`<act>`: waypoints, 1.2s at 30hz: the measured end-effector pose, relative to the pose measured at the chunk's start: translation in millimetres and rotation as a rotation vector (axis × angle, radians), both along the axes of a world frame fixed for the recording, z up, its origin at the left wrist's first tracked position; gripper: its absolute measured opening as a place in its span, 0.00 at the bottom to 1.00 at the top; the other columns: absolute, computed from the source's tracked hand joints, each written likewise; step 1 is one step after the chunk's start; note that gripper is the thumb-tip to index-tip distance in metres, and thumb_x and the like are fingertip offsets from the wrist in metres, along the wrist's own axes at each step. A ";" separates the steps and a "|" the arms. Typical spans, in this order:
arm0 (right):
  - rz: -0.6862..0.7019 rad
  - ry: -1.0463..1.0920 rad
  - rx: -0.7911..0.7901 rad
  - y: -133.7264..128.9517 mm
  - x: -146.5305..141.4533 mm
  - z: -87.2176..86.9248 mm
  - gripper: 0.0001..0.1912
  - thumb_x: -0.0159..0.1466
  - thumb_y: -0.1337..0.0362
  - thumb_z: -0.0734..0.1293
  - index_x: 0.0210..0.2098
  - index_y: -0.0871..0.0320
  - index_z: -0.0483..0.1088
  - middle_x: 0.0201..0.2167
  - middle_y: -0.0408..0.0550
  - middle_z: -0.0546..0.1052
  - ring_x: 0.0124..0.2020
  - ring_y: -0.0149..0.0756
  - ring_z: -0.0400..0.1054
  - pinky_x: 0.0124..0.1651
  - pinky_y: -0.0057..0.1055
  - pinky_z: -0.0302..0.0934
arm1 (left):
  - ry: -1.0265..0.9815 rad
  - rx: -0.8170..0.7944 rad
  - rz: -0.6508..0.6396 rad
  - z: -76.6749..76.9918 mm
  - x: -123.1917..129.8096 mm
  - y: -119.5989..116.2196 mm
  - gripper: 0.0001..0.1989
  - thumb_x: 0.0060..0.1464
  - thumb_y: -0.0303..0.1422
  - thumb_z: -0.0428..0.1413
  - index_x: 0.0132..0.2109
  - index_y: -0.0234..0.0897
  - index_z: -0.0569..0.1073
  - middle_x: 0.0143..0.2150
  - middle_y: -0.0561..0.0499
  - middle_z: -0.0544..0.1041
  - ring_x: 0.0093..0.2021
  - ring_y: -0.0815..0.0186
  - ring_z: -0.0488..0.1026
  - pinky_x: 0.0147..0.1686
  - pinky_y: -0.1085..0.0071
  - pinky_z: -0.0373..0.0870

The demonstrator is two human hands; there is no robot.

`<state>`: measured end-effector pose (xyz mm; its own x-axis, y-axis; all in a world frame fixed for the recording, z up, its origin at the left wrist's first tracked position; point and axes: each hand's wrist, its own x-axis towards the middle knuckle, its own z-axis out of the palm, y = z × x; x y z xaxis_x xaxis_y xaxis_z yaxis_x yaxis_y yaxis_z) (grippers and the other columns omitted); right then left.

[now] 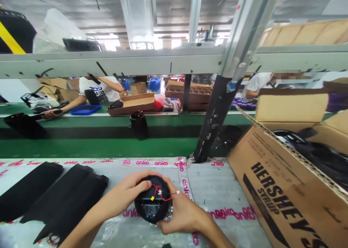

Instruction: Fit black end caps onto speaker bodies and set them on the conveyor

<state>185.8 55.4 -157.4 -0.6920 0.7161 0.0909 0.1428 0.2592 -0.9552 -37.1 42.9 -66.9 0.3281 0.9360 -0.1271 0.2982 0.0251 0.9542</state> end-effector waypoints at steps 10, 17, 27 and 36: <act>0.015 0.034 0.004 0.2 1.1 -1.5 0.56 0.50 0.71 0.76 0.76 0.47 0.56 0.52 0.46 0.84 0.49 0.47 0.80 0.55 0.40 0.75 | -0.137 -0.082 -0.041 -8.1 4.5 8.5 0.19 0.60 0.43 0.60 0.51 0.40 0.86 0.50 0.46 0.88 0.52 0.49 0.83 0.58 0.56 0.76; -0.134 0.126 -0.056 31.1 46.2 40.2 0.20 0.63 0.55 0.74 0.54 0.52 0.81 0.52 0.52 0.85 0.55 0.50 0.81 0.59 0.49 0.76 | -0.083 0.014 0.009 -6.3 12.3 6.0 0.15 0.59 0.39 0.60 0.46 0.39 0.87 0.45 0.47 0.88 0.45 0.53 0.82 0.48 0.62 0.76; -0.159 -0.231 0.201 46.3 -10.8 105.2 0.04 0.61 0.67 0.72 0.30 0.56 0.80 0.28 0.43 0.82 0.31 0.36 0.75 0.36 0.30 0.64 | -0.226 -0.069 0.011 -11.2 10.3 5.7 0.24 0.59 0.43 0.64 0.57 0.41 0.66 0.44 0.47 0.87 0.33 0.63 0.79 0.35 0.70 0.69; 0.104 -0.629 0.330 58.1 -21.1 142.7 0.08 0.58 0.73 0.71 0.32 0.56 0.82 0.27 0.40 0.83 0.27 0.32 0.73 0.30 0.25 0.59 | -0.057 0.031 -0.010 -14.3 9.8 1.3 0.22 0.60 0.36 0.59 0.59 0.39 0.65 0.45 0.45 0.88 0.37 0.61 0.80 0.39 0.69 0.70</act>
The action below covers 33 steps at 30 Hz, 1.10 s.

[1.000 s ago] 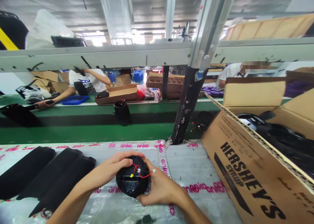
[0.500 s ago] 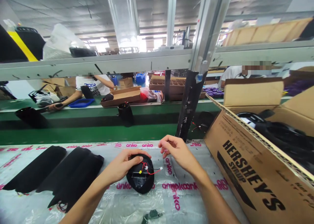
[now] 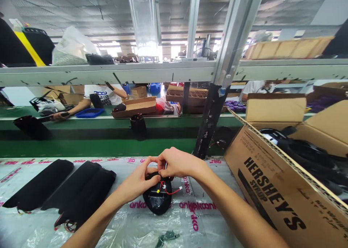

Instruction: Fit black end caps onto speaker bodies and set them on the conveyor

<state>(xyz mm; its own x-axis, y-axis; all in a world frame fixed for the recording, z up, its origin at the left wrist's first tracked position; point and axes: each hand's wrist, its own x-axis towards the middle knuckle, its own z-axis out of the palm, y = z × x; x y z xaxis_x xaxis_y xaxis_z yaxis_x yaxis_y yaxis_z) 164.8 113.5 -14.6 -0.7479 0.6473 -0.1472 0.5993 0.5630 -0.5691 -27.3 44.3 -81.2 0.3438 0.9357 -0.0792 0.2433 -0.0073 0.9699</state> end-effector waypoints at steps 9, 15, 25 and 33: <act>0.029 -0.237 0.114 -7.1 -17.8 17.6 0.04 0.55 0.71 0.73 0.32 0.59 0.79 0.27 0.47 0.82 0.24 0.33 0.68 0.25 0.27 0.50 | 0.781 0.240 -0.142 55.3 -14.5 12.4 0.17 0.65 0.34 0.49 0.31 0.37 0.78 0.28 0.48 0.81 0.31 0.59 0.78 0.33 0.68 0.67; -0.039 -0.200 0.161 -19.2 -13.6 11.1 0.06 0.63 0.65 0.71 0.32 0.59 0.80 0.32 0.53 0.84 0.30 0.39 0.76 0.28 0.30 0.49 | 1.102 0.236 -0.335 93.7 15.8 35.9 0.05 0.52 0.29 0.64 0.28 0.36 0.81 0.28 0.42 0.84 0.35 0.51 0.84 0.39 0.64 0.75; 0.010 -0.118 0.022 -9.5 0.6 -2.7 0.16 0.65 0.66 0.69 0.21 0.59 0.71 0.17 0.37 0.65 0.21 0.27 0.51 0.26 0.30 0.46 | 1.165 0.032 -0.567 108.7 36.3 61.7 0.10 0.48 0.29 0.67 0.23 0.36 0.77 0.20 0.49 0.81 0.24 0.59 0.82 0.31 0.68 0.78; -0.057 0.027 -0.086 -18.9 21.3 -21.0 0.19 0.72 0.60 0.63 0.25 0.58 0.68 0.19 0.37 0.64 0.22 0.27 0.51 0.27 0.29 0.45 | 1.028 0.225 -0.458 92.9 8.1 40.2 0.09 0.54 0.28 0.60 0.25 0.37 0.76 0.23 0.46 0.81 0.27 0.57 0.81 0.29 0.67 0.71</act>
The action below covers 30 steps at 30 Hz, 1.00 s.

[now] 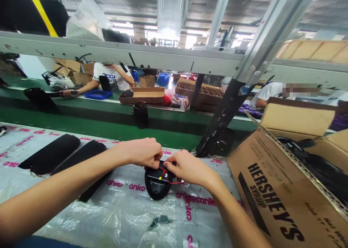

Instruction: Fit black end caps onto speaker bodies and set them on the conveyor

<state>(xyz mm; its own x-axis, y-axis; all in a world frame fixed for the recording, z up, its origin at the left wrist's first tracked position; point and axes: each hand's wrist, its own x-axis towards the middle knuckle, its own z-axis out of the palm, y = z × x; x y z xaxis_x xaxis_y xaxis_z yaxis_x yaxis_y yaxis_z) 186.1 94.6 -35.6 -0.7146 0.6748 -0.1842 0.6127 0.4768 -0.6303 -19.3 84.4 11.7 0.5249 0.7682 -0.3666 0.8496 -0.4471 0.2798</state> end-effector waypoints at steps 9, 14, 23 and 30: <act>-0.191 0.333 -0.233 -9.4 10.8 -43.3 0.27 0.74 0.43 0.60 0.33 0.58 0.75 0.23 0.42 0.69 0.23 0.33 0.63 0.27 0.29 0.59 | -0.353 0.167 0.237 -36.0 -29.3 -34.2 0.09 0.70 0.36 0.54 0.48 0.40 0.78 0.48 0.46 0.84 0.50 0.56 0.82 0.50 0.63 0.75; -0.293 0.559 -0.223 -49.1 35.6 -91.3 0.33 0.67 0.45 0.67 0.67 0.55 0.69 0.60 0.59 0.79 0.59 0.54 0.76 0.62 0.48 0.70 | -0.661 0.418 0.311 -68.1 -29.3 -83.7 0.17 0.60 0.42 0.67 0.51 0.42 0.74 0.62 0.43 0.75 0.61 0.50 0.75 0.61 0.54 0.74; -0.458 0.709 -0.227 -98.1 -28.9 -155.4 0.59 0.49 0.56 0.85 0.76 0.44 0.59 0.71 0.52 0.74 0.70 0.64 0.68 0.72 0.58 0.63 | -0.578 0.518 0.119 -70.3 -15.3 -65.7 0.10 0.67 0.35 0.58 0.35 0.41 0.72 0.47 0.48 0.80 0.49 0.54 0.78 0.49 0.59 0.75; -0.431 0.065 0.254 -136.6 77.7 -54.1 0.39 0.59 0.44 0.76 0.68 0.17 0.65 0.66 0.22 0.77 0.65 0.49 0.77 0.54 0.47 0.79 | -0.650 0.664 0.125 -112.7 -26.3 -59.5 0.14 0.66 0.49 0.58 0.36 0.48 0.78 0.36 0.54 0.84 0.41 0.52 0.80 0.47 0.59 0.75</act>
<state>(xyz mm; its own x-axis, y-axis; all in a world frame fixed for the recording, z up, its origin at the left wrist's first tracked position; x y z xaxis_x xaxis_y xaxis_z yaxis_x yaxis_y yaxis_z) 263.7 -42.0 -89.7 -0.3653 0.9290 0.0597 0.7513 0.3320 -0.5704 -45.6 24.9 -101.0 0.3724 0.7796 0.5035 0.6691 -0.6015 0.4366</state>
